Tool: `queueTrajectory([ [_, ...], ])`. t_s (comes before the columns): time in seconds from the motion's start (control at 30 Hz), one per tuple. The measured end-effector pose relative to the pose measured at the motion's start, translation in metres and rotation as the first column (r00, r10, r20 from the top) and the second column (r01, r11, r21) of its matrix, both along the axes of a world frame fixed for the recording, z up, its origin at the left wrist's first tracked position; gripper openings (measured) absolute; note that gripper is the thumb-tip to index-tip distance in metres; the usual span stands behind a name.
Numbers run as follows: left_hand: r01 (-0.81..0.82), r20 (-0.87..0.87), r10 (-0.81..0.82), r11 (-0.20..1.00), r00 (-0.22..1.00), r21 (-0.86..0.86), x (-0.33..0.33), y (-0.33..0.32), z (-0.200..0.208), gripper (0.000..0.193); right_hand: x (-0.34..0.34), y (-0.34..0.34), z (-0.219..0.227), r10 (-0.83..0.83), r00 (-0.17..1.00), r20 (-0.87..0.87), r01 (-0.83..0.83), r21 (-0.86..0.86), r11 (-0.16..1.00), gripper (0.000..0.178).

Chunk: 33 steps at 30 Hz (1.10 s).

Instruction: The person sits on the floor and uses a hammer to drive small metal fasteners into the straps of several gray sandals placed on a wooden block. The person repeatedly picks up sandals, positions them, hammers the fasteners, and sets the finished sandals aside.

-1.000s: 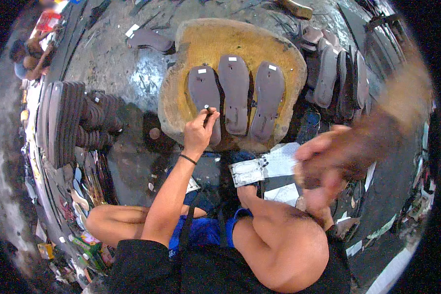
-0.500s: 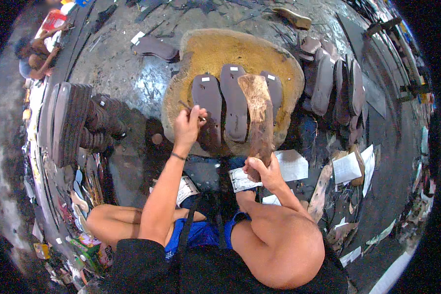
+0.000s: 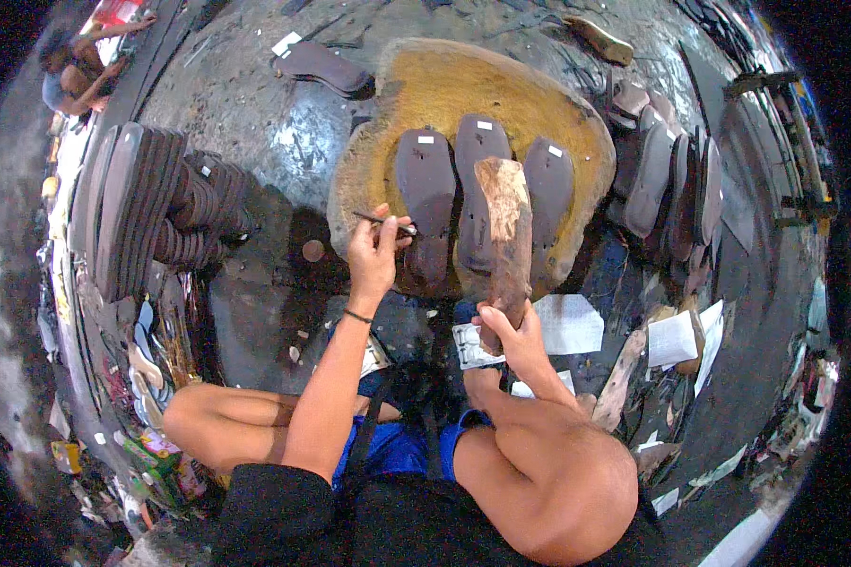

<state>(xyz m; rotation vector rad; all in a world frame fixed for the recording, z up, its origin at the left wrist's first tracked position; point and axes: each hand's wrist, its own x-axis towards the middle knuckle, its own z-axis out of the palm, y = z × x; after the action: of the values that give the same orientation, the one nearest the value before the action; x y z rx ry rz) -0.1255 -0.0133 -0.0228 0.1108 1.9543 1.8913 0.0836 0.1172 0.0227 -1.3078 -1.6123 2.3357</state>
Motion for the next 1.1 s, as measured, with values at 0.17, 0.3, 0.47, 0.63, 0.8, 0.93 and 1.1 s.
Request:
queueTrajectory([
  [0.17,0.053,-0.130,-0.076,0.984,0.989,-0.170,0.001,0.009,-0.002,0.029,0.008,0.008,0.015,0.074,0.997,0.033,-0.075,0.056,0.996,0.038],
  [0.3,0.046,-0.237,-0.105,0.969,0.966,-0.242,0.005,0.014,0.000,0.022,0.007,0.019,0.036,0.092,0.996,0.004,-0.091,0.136,0.987,0.038],
  [0.47,0.063,-0.347,-0.217,0.912,0.912,-0.405,0.006,0.009,0.000,0.022,-0.028,0.048,0.133,0.073,0.984,-0.165,-0.057,0.100,0.993,0.042],
  [0.63,0.066,-0.466,-0.232,0.936,0.854,-0.346,0.006,0.010,-0.005,0.023,-0.061,0.066,0.188,0.016,0.583,-0.813,0.104,0.094,0.990,0.069],
  [0.8,0.195,-0.460,-0.545,0.767,0.701,-0.611,-0.011,-0.012,-0.030,0.018,-0.025,0.046,0.047,0.650,0.753,0.099,-0.627,0.409,0.663,0.059],
  [0.93,0.188,-0.467,-0.523,0.784,0.713,-0.591,-0.011,0.003,-0.001,0.025,0.012,0.024,0.032,0.346,0.930,-0.125,-0.319,0.194,0.928,0.039],
  [1.1,0.379,-0.105,-0.414,0.892,0.904,-0.248,-0.039,0.003,-0.008,0.039,0.064,0.019,0.019,-0.348,0.932,0.100,0.297,0.338,0.893,0.042],
])
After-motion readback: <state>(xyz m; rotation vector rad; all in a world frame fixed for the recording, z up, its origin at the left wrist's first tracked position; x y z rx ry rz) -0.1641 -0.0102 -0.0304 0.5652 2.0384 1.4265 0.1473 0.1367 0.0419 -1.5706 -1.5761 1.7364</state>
